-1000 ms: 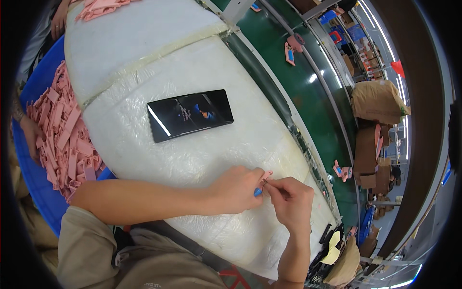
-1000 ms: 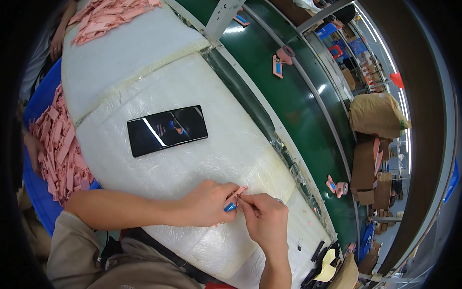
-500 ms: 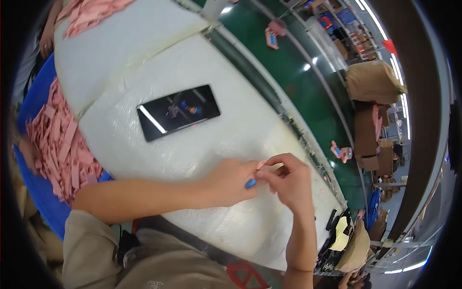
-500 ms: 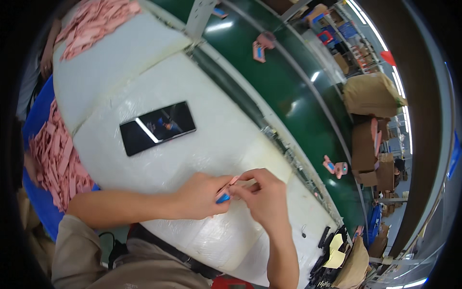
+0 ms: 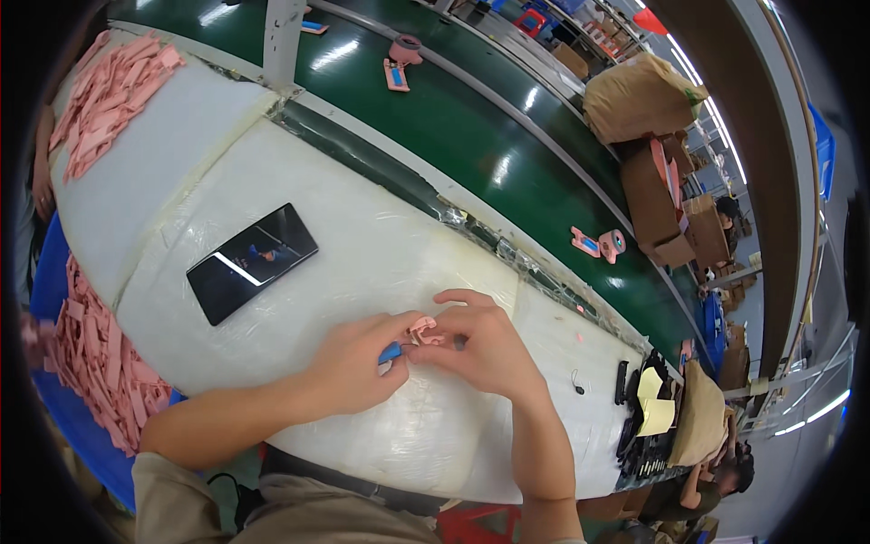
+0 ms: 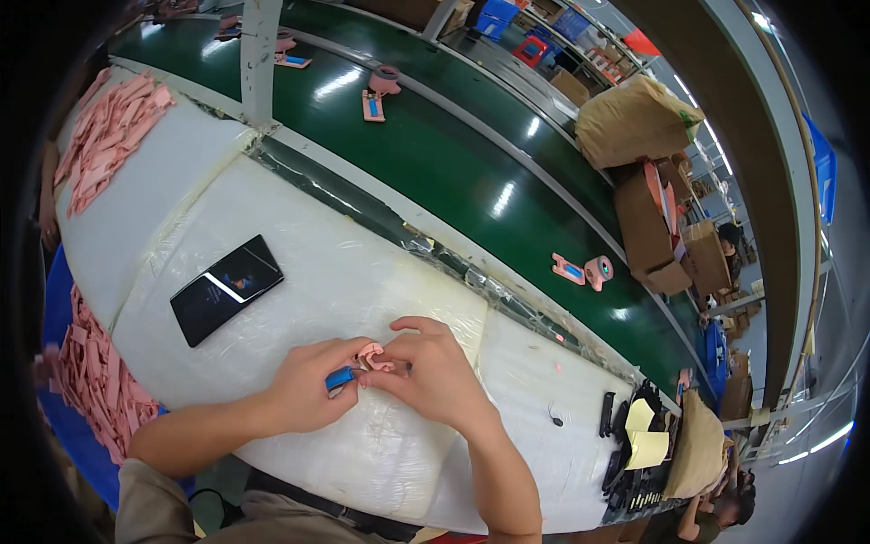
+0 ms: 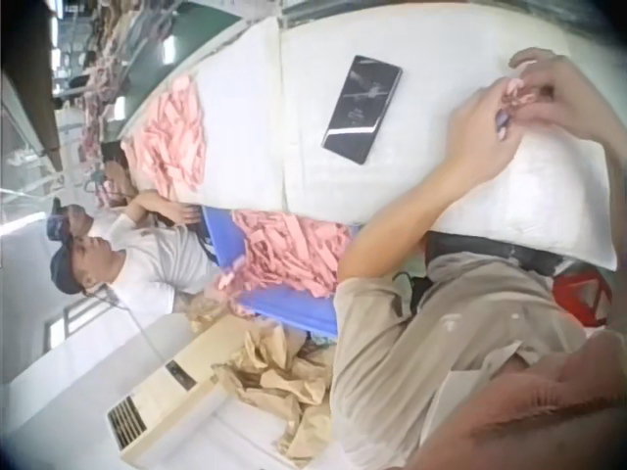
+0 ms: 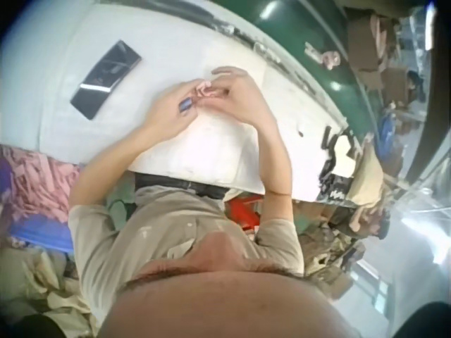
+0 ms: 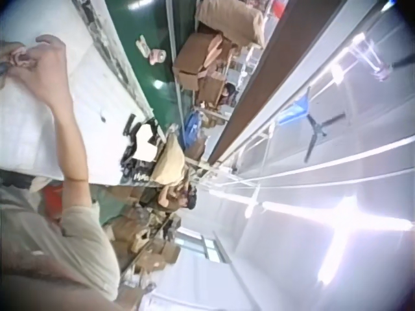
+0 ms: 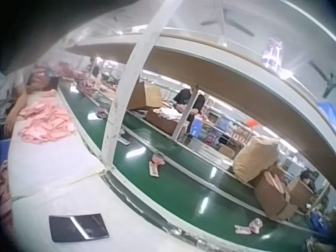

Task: The person assembles portable fans by connecting wiring, fitting handle casings to the fan heads by hand, testing each fan, and placing the assembled units onto a conveyor belt.

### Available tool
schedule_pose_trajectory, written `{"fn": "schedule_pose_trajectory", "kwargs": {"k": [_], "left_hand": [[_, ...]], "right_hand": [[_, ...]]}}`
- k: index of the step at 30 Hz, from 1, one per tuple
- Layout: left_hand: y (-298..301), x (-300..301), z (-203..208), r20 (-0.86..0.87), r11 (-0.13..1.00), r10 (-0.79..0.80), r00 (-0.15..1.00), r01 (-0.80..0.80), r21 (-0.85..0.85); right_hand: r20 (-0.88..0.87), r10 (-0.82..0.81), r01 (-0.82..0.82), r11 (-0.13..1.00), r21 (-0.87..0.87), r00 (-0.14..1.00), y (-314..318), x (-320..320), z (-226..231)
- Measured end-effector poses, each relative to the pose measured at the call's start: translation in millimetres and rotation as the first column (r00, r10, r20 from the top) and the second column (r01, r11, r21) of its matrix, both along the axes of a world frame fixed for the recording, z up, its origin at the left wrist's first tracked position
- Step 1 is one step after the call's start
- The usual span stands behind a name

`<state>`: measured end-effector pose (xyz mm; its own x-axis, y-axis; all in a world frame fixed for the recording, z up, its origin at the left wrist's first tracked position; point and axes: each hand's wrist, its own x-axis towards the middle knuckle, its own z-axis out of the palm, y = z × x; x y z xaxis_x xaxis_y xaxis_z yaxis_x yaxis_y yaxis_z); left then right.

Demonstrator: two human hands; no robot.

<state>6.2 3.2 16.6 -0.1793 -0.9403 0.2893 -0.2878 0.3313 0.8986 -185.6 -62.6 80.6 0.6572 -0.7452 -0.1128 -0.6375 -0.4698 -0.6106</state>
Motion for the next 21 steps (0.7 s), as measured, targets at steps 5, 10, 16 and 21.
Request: {"fn": "schedule_pose_trajectory", "kwargs": {"k": [5, 10, 16, 21], "left_hand": [[4, 0, 8, -0.002, 1.0, -0.027, 1.0, 0.027, 0.01], [-2, -8, 3, -0.178, 0.993, 0.074, 0.981, -0.056, 0.102], [-5, 7, 8, -0.044, 0.937, 0.02, 0.999, -0.003, 0.35], [-9, 5, 12, -0.009, 0.935, 0.043, 0.999, -0.037, 0.352]], "right_hand": [[0.038, -0.016, 0.016, 1.0, -0.005, 0.999, 2, 1, 0], [0.054, -0.067, 0.074, 0.987, -0.14, 0.996, 9, 4, -8], [0.21, -0.154, 0.158, 0.988, -0.002, 0.966, 12, -34, 11], [0.365, -0.566, 0.531, 0.823, 0.2, 0.739, 34, -103, -30]]}}
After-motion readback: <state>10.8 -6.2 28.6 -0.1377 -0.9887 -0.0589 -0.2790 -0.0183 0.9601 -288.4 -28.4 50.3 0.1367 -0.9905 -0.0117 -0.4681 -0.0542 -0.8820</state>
